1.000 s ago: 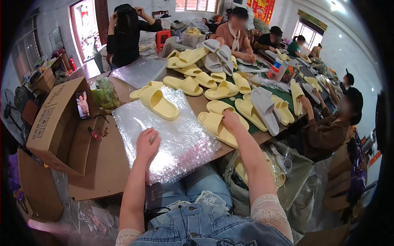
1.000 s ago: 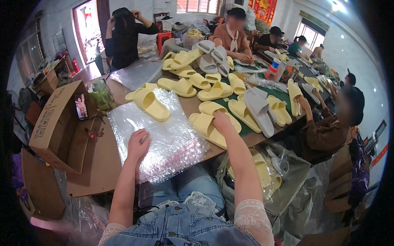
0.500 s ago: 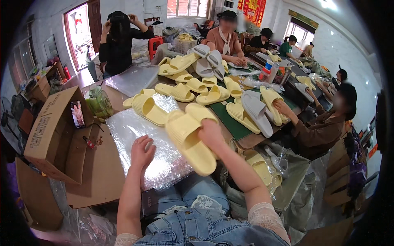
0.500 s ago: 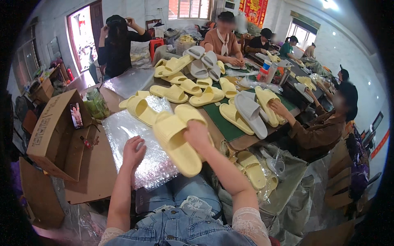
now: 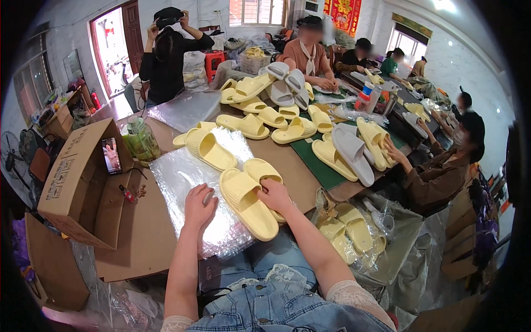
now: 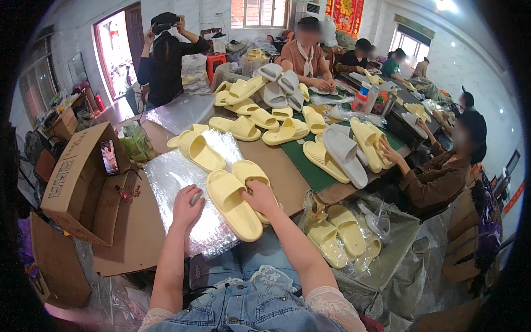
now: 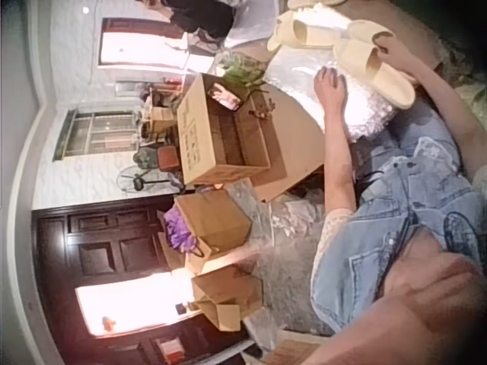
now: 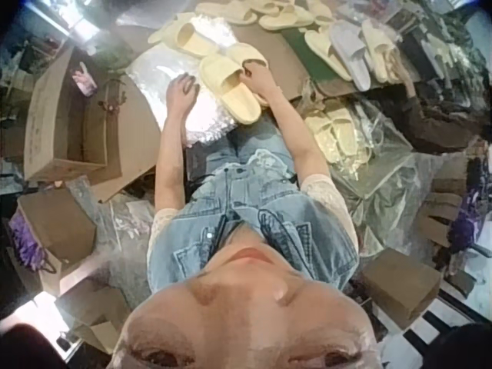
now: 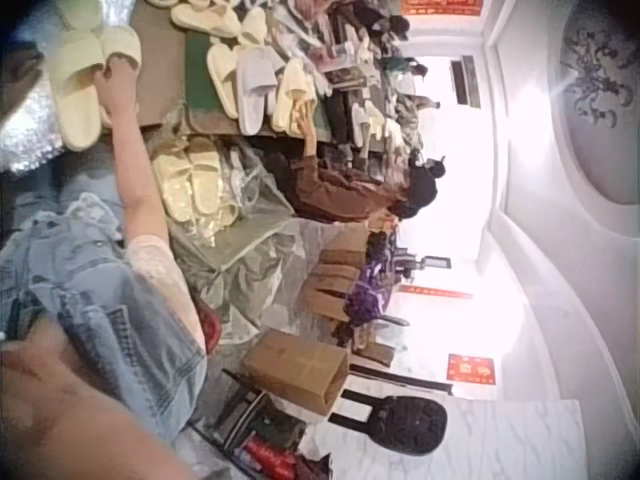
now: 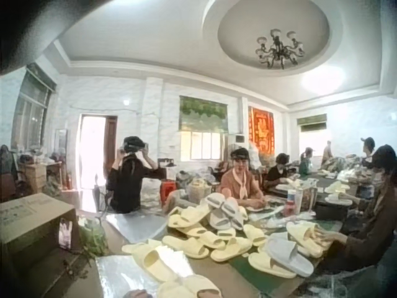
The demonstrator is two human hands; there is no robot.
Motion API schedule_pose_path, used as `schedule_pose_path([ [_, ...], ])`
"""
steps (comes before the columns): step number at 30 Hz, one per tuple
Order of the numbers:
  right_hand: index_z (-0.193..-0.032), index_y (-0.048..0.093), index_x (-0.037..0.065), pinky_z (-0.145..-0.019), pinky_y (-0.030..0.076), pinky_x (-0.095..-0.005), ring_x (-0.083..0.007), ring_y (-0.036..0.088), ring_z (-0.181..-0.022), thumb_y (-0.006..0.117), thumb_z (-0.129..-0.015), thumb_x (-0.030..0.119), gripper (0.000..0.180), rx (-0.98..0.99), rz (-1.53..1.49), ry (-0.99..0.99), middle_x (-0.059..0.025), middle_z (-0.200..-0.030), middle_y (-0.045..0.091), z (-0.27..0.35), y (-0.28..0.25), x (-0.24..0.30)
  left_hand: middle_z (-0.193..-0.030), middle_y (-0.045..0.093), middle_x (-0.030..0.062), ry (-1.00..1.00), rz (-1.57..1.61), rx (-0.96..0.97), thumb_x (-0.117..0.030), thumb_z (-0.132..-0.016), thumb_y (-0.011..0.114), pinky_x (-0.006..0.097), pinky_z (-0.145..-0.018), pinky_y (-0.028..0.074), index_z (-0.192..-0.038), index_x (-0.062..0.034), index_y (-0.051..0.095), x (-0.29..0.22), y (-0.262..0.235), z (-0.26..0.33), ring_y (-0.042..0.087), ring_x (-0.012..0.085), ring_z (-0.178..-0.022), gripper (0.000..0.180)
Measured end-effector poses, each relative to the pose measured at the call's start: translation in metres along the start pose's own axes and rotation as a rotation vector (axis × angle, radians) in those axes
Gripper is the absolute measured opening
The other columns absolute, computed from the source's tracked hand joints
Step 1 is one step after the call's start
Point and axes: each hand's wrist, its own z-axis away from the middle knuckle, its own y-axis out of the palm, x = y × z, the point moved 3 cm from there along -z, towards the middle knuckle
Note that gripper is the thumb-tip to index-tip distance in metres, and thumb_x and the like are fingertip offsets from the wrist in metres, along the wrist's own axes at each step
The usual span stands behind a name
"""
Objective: The person wraps pairs of yellow and white plastic slippers in clear plastic bags. They pick up a pair, place it into a bag, and then set the packaged item aside. The process is repeated continuously with different pairs of slippers.
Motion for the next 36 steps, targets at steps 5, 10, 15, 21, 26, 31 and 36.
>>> schedule_pose_path([
  [5, -0.083, 0.058, 0.002, -0.069, 0.049, -0.0509, -0.0407, 0.063, -0.079, 0.064, -0.089, 0.031, 0.03, -0.1, 0.027, -0.033, -0.0177, -0.082, 0.063, 0.003, 0.009, -0.006, -0.123, 0.066, 0.0189, 0.06, 0.06, 0.145, -0.025, -0.077, 0.075, 0.046, -0.102, 0.047, -0.106, -0.0053, 0.073, -0.027, -0.012, 0.0, 0.058, 0.0402, -0.118, 0.035],
  [10, -0.083, 0.057, 0.003, -0.068, 0.048, -0.0496, -0.0411, 0.062, -0.079, 0.064, -0.09, 0.026, 0.025, -0.285, -0.067, -0.003, -0.0178, -0.081, 0.063, 0.012, -0.003, -0.002, -0.146, 0.052, 0.0168, 0.064, -0.081, 0.446, -0.045, -0.073, 0.08, 0.046, -0.116, 0.034, -0.126, -0.0105, 0.067, -0.053, -0.023, 0.023, 0.042, 0.0384, -0.139, 0.065],
  [15, -0.082, 0.055, 0.0, -0.062, 0.043, -0.0445, -0.0369, 0.057, -0.069, 0.066, -0.091, 0.019, 0.024, -0.501, -0.261, 0.124, -0.019, -0.074, 0.057, 0.031, -0.021, -0.015, -0.14, 0.057, 0.0166, 0.121, -0.108, 0.339, -0.039, -0.079, 0.076, 0.046, -0.112, 0.038, -0.123, -0.0098, 0.068, -0.047, -0.016, 0.033, 0.048, 0.0371, -0.134, 0.053],
  [21, -0.081, 0.054, -0.002, -0.06, 0.04, -0.0399, -0.0335, 0.053, -0.064, 0.063, -0.092, 0.017, 0.024, -0.579, -0.267, 0.065, -0.0168, -0.071, 0.054, 0.082, -0.033, -0.029, -0.122, 0.067, 0.013, 0.157, -0.098, 0.171, -0.021, -0.087, 0.069, 0.044, -0.1, 0.049, -0.113, -0.0095, 0.071, -0.062, -0.021, 0.032, 0.061, 0.035, -0.116, 0.028],
  [26, -0.098, 0.064, -0.002, -0.07, 0.049, -0.0391, -0.0332, 0.065, -0.079, 0.062, -0.091, 0.013, 0.017, -0.484, -0.457, -0.064, -0.0172, -0.086, 0.065, 0.11, -0.05, -0.009, -0.108, 0.071, 0.0079, 0.135, -0.123, 0.061, -0.016, -0.087, 0.07, 0.041, -0.086, 0.055, -0.103, -0.0114, 0.074, -0.063, -0.026, 0.033, 0.065, 0.0303, -0.102, 0.017],
  [31, -0.113, 0.066, 0.001, -0.077, 0.054, -0.0394, -0.0376, 0.067, -0.092, 0.066, -0.084, 0.013, 0.031, -0.129, -0.31, -0.236, -0.0177, -0.102, 0.068, 0.119, -0.082, 0.072, -0.092, 0.067, 0.0068, 0.059, -0.155, 0.02, -0.018, -0.087, 0.072, 0.041, -0.073, 0.053, -0.093, -0.0119, 0.075, -0.074, -0.038, 0.02, 0.063, 0.0288, -0.087, 0.009],
  [36, -0.096, 0.059, 0.001, -0.068, 0.051, -0.0461, -0.0374, 0.063, -0.079, 0.067, -0.08, 0.014, 0.022, 0.171, -0.069, -0.258, -0.0144, -0.088, 0.061, 0.121, -0.057, 0.086, -0.081, 0.064, 0.0075, 0.063, -0.116, 0.017, -0.02, -0.088, 0.071, 0.041, -0.069, 0.051, -0.094, -0.0114, 0.076, -0.069, -0.043, 0.007, 0.062, 0.0286, -0.081, 0.011],
])
